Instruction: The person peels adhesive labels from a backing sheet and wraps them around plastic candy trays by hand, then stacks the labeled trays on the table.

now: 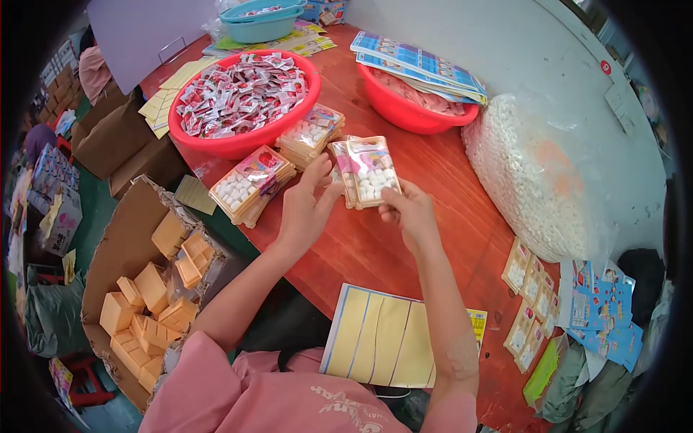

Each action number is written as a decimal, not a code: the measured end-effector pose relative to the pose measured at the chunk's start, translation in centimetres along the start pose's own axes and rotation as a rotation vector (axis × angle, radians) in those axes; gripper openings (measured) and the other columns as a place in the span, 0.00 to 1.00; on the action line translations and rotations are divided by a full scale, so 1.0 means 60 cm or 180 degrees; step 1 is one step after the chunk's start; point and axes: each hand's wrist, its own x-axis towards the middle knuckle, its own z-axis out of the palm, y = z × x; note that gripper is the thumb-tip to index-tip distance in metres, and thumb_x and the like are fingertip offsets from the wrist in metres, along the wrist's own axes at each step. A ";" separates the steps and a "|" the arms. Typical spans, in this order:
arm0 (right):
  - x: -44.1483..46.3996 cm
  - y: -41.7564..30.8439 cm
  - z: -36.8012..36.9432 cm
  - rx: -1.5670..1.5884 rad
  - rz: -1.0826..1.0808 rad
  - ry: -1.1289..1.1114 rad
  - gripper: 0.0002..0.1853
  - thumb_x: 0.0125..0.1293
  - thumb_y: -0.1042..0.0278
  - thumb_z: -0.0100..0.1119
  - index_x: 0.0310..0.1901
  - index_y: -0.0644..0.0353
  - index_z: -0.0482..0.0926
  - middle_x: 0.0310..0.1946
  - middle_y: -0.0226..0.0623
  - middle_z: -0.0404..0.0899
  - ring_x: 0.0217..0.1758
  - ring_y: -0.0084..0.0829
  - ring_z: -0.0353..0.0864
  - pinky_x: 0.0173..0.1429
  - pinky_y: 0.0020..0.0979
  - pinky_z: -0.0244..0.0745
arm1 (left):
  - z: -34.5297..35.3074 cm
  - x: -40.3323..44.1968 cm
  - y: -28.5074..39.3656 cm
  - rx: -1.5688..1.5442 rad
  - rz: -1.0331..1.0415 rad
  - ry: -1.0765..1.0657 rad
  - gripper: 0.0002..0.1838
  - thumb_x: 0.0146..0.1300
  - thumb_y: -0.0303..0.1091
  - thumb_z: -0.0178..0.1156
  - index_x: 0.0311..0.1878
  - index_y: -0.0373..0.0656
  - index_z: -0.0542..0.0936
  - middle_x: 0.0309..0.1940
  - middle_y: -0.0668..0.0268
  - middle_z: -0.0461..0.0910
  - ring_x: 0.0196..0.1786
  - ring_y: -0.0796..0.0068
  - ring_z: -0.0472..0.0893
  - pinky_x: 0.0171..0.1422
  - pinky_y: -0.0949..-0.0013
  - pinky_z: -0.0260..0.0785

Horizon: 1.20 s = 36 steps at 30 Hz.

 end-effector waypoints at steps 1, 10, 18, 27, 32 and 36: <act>0.019 0.003 -0.003 -0.0002 0.0060 -0.0145 0.16 0.65 0.70 0.56 0.52 0.68 0.74 0.32 0.30 0.78 0.28 0.15 0.74 0.29 0.16 0.73 | 0.001 -0.003 -0.007 0.0309 0.0376 -0.0003 0.28 0.60 0.33 0.62 0.63 0.37 0.66 0.57 0.53 0.72 0.54 0.59 0.76 0.54 0.63 0.72; -0.001 0.000 -0.019 -0.3426 -0.1351 0.1057 0.21 0.61 0.53 0.56 0.42 0.66 0.78 0.39 0.56 0.79 0.45 0.49 0.78 0.49 0.46 0.70 | 0.063 0.029 -0.038 0.3014 0.2460 -0.0490 0.26 0.53 0.33 0.63 0.58 0.44 0.73 0.58 0.62 0.72 0.61 0.58 0.70 0.65 0.53 0.59; -0.129 -0.009 -0.396 -0.4714 -0.0123 0.2836 0.27 0.60 0.45 0.54 0.46 0.65 0.76 0.48 0.54 0.75 0.54 0.49 0.74 0.55 0.44 0.70 | 0.050 0.057 -0.063 0.3119 0.2253 -0.0568 0.18 0.65 0.28 0.48 0.58 0.41 0.73 0.59 0.60 0.73 0.64 0.56 0.68 0.70 0.54 0.55; -0.148 0.046 -0.429 -0.4692 0.0800 0.2831 0.33 0.63 0.42 0.49 0.64 0.56 0.64 0.66 0.47 0.57 0.67 0.50 0.58 0.65 0.54 0.57 | 0.069 -0.107 0.035 0.1727 0.1807 -0.1534 0.19 0.56 0.30 0.61 0.51 0.36 0.74 0.50 0.51 0.76 0.57 0.51 0.73 0.64 0.53 0.62; -0.133 0.054 -0.290 -0.4694 0.0641 0.2134 0.37 0.63 0.41 0.49 0.66 0.61 0.61 0.68 0.48 0.53 0.70 0.49 0.53 0.65 0.54 0.58 | 0.135 -0.224 0.078 0.1726 0.1709 -0.2186 0.27 0.48 0.42 0.67 0.50 0.37 0.74 0.44 0.59 0.74 0.49 0.59 0.72 0.51 0.59 0.63; -0.114 0.062 -0.169 -0.4797 0.0546 0.1667 0.42 0.62 0.37 0.48 0.67 0.66 0.57 0.71 0.51 0.46 0.71 0.50 0.51 0.66 0.53 0.59 | 0.168 -0.252 0.081 0.1740 0.1728 -0.2122 0.30 0.47 0.45 0.67 0.50 0.37 0.74 0.40 0.62 0.71 0.46 0.64 0.69 0.49 0.62 0.59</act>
